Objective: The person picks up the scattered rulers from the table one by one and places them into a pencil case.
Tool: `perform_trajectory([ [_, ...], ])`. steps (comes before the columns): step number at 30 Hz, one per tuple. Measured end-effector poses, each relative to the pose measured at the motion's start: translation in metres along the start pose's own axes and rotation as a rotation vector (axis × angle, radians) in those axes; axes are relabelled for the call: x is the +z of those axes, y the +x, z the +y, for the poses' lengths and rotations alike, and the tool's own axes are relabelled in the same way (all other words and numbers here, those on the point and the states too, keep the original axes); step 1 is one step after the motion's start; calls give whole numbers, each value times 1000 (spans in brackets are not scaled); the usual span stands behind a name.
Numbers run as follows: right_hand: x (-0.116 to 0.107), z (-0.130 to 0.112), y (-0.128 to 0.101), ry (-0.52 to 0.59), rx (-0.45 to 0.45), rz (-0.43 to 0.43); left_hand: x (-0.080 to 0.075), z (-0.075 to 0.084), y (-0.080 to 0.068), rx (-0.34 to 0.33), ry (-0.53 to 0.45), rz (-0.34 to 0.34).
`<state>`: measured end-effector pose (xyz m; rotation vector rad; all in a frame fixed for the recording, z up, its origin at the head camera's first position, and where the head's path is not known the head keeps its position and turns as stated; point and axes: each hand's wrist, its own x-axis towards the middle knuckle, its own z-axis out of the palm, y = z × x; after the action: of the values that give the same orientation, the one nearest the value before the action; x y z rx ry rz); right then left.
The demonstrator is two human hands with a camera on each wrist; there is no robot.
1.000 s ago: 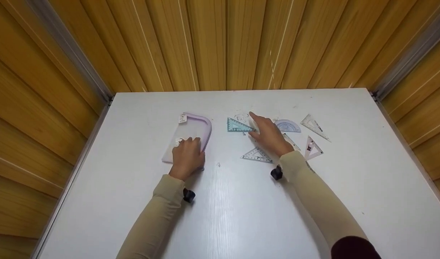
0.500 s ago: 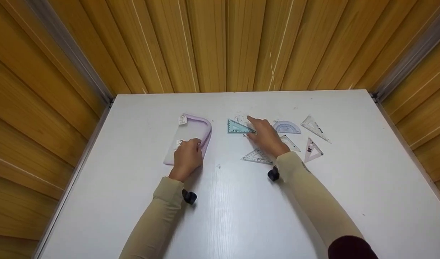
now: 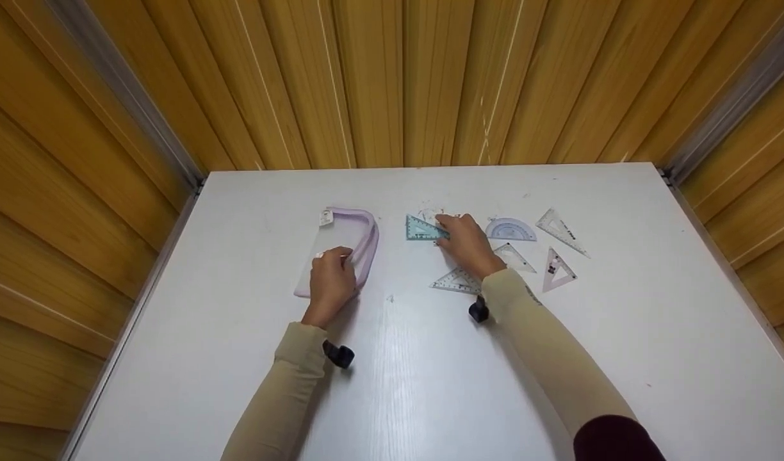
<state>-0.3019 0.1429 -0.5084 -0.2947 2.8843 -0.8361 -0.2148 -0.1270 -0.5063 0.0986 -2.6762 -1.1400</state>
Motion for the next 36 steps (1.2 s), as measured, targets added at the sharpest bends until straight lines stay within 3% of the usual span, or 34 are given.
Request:
perform_trajectory([
  [6, 2, 1, 2, -20, -31, 44, 3, -4, -2, -14, -77, 75],
  [11, 0, 1, 6, -5, -55, 58, 4, -5, -3, -70, -137, 119],
  [19, 0, 2, 10, 17, -60, 61, 6, -4, -5, -140, -171, 121],
  [36, -11, 7, 14, 85, -9, 26, 7, -5, -7, -132, -193, 150],
])
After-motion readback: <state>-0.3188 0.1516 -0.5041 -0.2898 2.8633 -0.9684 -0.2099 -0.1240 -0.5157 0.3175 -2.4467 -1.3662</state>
